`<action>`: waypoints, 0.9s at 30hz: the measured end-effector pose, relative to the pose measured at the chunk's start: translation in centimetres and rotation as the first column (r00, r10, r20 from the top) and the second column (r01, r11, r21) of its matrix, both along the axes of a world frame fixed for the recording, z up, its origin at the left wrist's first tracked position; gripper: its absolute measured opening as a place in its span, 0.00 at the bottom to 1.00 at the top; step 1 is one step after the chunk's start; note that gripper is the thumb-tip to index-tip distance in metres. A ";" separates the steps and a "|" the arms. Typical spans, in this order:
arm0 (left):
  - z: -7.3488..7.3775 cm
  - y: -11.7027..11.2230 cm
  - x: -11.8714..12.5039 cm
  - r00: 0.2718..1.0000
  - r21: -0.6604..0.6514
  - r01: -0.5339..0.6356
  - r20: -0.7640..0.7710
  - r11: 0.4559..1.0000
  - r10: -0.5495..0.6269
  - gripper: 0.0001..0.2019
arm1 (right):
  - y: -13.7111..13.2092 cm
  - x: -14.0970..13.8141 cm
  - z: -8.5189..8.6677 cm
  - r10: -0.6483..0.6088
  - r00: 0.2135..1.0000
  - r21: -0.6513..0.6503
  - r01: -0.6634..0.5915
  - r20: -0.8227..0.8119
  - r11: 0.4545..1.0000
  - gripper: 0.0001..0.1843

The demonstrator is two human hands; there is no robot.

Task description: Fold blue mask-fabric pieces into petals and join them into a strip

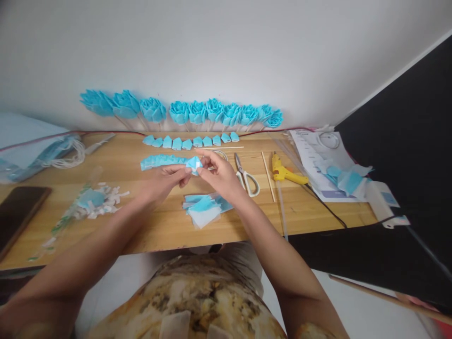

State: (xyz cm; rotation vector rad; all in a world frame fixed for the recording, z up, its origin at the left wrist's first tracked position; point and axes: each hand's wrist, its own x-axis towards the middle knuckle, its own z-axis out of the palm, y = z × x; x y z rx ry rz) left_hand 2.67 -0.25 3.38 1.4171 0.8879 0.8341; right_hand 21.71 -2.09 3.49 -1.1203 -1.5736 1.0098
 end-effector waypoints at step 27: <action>0.1 0.2 0.4 0.997 -0.044 -0.065 -0.042 0.997 0.063 0.16 | 0.9 -0.3 -1.6 -0.040 0.989 -0.015 0.038 -0.142 0.999 0.26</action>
